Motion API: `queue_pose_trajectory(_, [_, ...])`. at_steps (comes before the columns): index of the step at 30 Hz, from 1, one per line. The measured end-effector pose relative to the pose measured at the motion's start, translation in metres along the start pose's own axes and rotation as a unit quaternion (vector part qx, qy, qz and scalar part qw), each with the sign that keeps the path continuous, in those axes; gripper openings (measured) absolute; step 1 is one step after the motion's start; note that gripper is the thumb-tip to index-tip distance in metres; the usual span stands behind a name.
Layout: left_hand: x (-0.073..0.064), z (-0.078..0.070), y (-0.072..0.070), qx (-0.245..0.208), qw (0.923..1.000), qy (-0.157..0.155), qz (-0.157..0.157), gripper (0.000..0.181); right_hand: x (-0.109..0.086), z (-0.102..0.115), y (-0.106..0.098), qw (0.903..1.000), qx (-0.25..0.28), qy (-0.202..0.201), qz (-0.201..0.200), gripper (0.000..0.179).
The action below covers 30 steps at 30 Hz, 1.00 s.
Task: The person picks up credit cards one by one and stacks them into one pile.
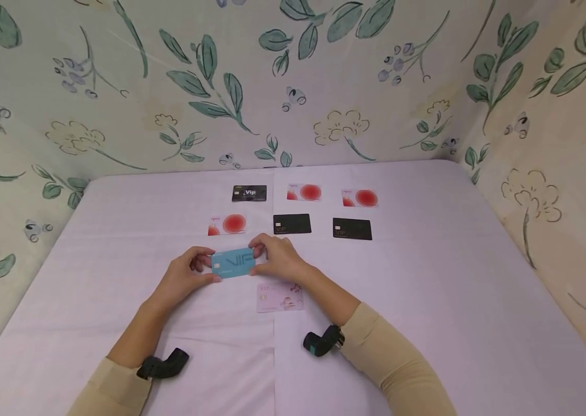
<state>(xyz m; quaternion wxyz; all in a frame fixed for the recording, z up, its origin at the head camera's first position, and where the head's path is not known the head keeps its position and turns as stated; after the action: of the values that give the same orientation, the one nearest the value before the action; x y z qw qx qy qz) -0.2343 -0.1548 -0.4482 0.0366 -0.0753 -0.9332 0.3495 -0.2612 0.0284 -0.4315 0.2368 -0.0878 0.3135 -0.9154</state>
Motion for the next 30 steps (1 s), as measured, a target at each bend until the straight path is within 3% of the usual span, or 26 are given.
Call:
queue_pose_trajectory(9, [0.000, -0.004, 0.005, -0.020, 0.9997, 0.010, 0.004, 0.057, -0.004, -0.006, 0.000, 0.9999, 0.016, 0.003, -0.005, 0.053])
queue_pose_trajectory(15, [0.000, -0.002, 0.001, -0.020, 0.9997, 0.006, -0.010, 0.061, -0.004, 0.001, 0.002, 0.9998, 0.017, -0.008, 0.003, 0.061])
queue_pose_trajectory(30, [-0.002, -0.013, -0.002, 0.014, 0.9982, 0.057, -0.015, 0.062, -0.003, 0.003, 0.001, 0.9999, 0.009, 0.008, 0.002, 0.062])
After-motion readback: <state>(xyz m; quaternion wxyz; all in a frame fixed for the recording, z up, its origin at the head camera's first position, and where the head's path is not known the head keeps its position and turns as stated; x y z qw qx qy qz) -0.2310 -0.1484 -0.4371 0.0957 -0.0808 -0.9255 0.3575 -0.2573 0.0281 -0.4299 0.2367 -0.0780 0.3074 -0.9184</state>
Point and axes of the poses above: each hand's wrist, its own x-axis towards the middle knuckle, its own y-axis out of the palm, z = x × y, the point moved 10 cm from there along x, towards the middle knuckle, and after that the axes turned 4 degrees about x, right-handed, at the moved point
